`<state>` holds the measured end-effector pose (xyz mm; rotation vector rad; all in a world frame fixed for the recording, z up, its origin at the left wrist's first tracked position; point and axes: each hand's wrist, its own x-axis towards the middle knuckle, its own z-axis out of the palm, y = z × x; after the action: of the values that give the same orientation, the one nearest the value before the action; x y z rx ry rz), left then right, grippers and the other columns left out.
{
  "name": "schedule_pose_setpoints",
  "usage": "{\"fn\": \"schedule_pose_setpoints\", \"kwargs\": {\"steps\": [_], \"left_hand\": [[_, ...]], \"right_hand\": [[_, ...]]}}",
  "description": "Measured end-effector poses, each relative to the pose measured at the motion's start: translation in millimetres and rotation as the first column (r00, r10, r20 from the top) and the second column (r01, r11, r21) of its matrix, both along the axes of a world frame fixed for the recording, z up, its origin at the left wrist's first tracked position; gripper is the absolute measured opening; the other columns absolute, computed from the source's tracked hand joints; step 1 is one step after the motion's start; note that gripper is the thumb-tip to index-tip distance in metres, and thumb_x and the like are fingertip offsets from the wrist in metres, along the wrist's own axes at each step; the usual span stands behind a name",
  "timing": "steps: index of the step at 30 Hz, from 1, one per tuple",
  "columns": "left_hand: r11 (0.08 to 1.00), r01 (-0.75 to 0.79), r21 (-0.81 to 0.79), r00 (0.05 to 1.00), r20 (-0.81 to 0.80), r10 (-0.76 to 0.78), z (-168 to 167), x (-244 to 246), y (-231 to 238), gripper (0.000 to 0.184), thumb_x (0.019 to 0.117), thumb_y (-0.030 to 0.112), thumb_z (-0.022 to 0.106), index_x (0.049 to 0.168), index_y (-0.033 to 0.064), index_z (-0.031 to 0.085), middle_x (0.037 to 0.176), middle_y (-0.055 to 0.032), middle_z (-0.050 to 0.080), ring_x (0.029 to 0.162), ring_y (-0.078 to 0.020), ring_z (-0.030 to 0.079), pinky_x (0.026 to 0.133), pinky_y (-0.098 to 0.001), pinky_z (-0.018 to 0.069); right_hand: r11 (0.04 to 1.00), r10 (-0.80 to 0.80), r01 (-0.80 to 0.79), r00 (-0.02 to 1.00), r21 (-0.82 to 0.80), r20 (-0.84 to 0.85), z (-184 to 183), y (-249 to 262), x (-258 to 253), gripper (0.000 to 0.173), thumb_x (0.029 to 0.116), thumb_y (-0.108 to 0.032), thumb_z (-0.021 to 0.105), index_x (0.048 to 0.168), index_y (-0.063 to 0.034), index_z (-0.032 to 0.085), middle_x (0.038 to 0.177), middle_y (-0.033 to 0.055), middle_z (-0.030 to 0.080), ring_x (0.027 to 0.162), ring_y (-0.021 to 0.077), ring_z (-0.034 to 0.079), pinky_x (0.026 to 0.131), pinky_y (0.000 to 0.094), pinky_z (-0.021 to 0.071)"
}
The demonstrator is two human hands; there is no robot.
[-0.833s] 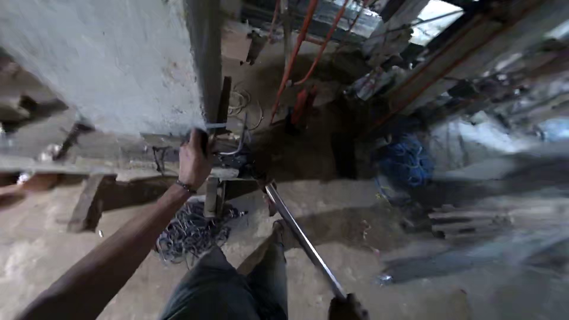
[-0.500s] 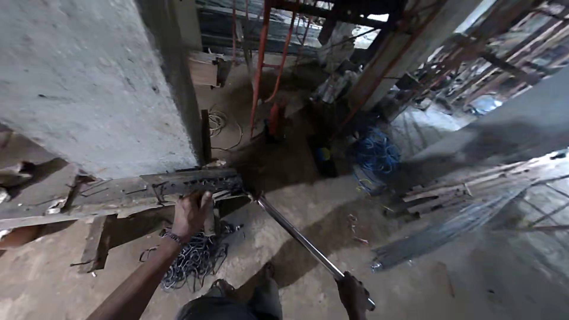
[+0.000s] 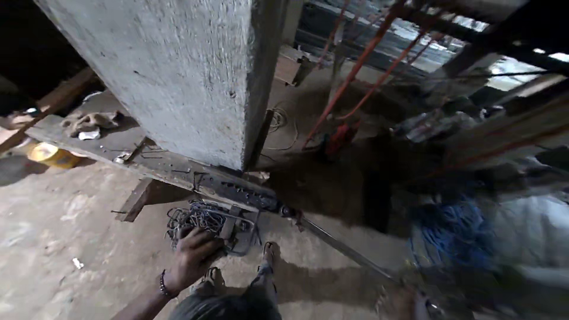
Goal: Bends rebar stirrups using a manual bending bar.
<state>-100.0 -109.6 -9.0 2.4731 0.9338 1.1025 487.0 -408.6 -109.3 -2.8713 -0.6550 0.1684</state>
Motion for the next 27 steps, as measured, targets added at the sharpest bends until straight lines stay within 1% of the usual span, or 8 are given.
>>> {"fn": "schedule_pose_setpoints", "kwargs": {"steps": [2, 5, 9, 11, 15, 19, 24, 27], "left_hand": [[0.99, -0.007, 0.144, 0.999, -0.041, 0.013, -17, 24, -4, 0.021, 0.1016, 0.041, 0.06, 0.1, 0.0251, 0.075, 0.09, 0.0037, 0.069, 0.092, -0.0129, 0.063, 0.098, -0.0375, 0.0403], [0.957, -0.021, 0.29, 0.994, -0.099, 0.052, -35, 56, -3, 0.019, 0.1034, 0.038, 0.059, 0.104, 0.0243, 0.072, 0.093, 0.0024, 0.068, 0.093, -0.0147, 0.062, 0.097, -0.0361, 0.0406], [0.92, 0.002, 0.391, 0.987, -0.151, 0.062, -48, 90, 19, 0.015, 0.1042, 0.03, 0.057, 0.103, 0.024, 0.07, 0.094, 0.0029, 0.068, 0.093, -0.0152, 0.062, 0.093, -0.033, 0.0429], [0.913, 0.021, 0.407, 0.988, -0.149, 0.044, -55, 96, 32, 0.013, 0.1027, 0.027, 0.058, 0.101, 0.0232, 0.071, 0.092, 0.0021, 0.069, 0.091, -0.016, 0.062, 0.091, -0.0332, 0.0438], [0.918, 0.094, 0.386, 0.982, -0.186, -0.022, -72, 93, 63, 0.018, 0.1041, 0.028, 0.055, 0.102, 0.0235, 0.072, 0.095, 0.0014, 0.069, 0.094, -0.0179, 0.062, 0.091, -0.0349, 0.0439], [0.919, 0.161, 0.36, 0.978, -0.183, -0.1, -97, 93, 81, 0.015, 0.1024, 0.027, 0.058, 0.1, 0.0217, 0.072, 0.092, 0.0006, 0.069, 0.091, -0.0189, 0.062, 0.089, -0.0364, 0.0446], [0.944, 0.19, 0.271, 0.973, -0.181, -0.144, -115, 92, 83, 0.015, 0.1011, 0.032, 0.06, 0.101, 0.021, 0.071, 0.089, -0.0004, 0.068, 0.091, -0.0199, 0.062, 0.09, -0.0377, 0.0463], [0.955, 0.219, 0.2, 0.961, -0.211, -0.177, -118, 88, 83, 0.021, 0.1009, 0.036, 0.058, 0.097, 0.0197, 0.07, 0.085, -0.0015, 0.066, 0.087, -0.0215, 0.062, 0.088, -0.04, 0.0456]], "right_hand": [[0.994, 0.088, -0.084, 0.995, -0.068, 0.047, 18, 55, 54, 0.038, 0.1004, -0.014, 0.061, 0.136, 0.0009, 0.061, 0.143, 0.0331, 0.054, 0.136, 0.051, 0.049, 0.113, 0.0673, 0.0378], [0.965, 0.262, -0.262, 0.965, -0.009, -0.019, 36, 134, 118, 0.038, 0.0985, 0.0, 0.059, 0.135, 0.0098, 0.059, 0.141, 0.0402, 0.051, 0.135, 0.0565, 0.047, 0.113, 0.068, 0.0362], [0.896, 0.391, -0.385, 0.92, -0.222, -0.017, 48, 225, 159, 0.031, 0.0986, -0.009, 0.066, 0.127, 0.0007, 0.067, 0.137, 0.0326, 0.059, 0.135, 0.0515, 0.05, 0.113, 0.0663, 0.0368], [0.87, 0.447, -0.437, 0.894, -0.229, -0.009, 49, 250, 168, 0.03, 0.0964, -0.007, 0.069, 0.125, 0.0021, 0.067, 0.135, 0.0338, 0.059, 0.135, 0.0532, 0.049, 0.113, 0.0675, 0.0361], [0.83, 0.486, -0.476, 0.873, -0.291, -0.043, 53, 278, 176, 0.03, 0.0958, -0.004, 0.068, 0.126, 0.0015, 0.067, 0.138, 0.0345, 0.057, 0.135, 0.0537, 0.048, 0.113, 0.0682, 0.036], [0.812, 0.485, -0.473, 0.873, -0.343, -0.055, 51, 282, 183, 0.028, 0.0959, -0.004, 0.068, 0.124, -0.0009, 0.068, 0.137, 0.0323, 0.059, 0.135, 0.0528, 0.048, 0.112, 0.0686, 0.0358], [0.808, 0.513, -0.497, 0.858, -0.316, -0.037, 54, 277, 180, 0.026, 0.0956, -0.002, 0.068, 0.121, 0.0026, 0.068, 0.132, 0.0337, 0.061, 0.132, 0.054, 0.051, 0.109, 0.0687, 0.0391], [0.8, 0.518, -0.503, 0.854, -0.326, -0.049, 53, 281, 182, 0.027, 0.0951, 0.0, 0.067, 0.122, 0.0024, 0.068, 0.133, 0.0332, 0.06, 0.132, 0.0534, 0.051, 0.11, 0.0697, 0.0378]]}}
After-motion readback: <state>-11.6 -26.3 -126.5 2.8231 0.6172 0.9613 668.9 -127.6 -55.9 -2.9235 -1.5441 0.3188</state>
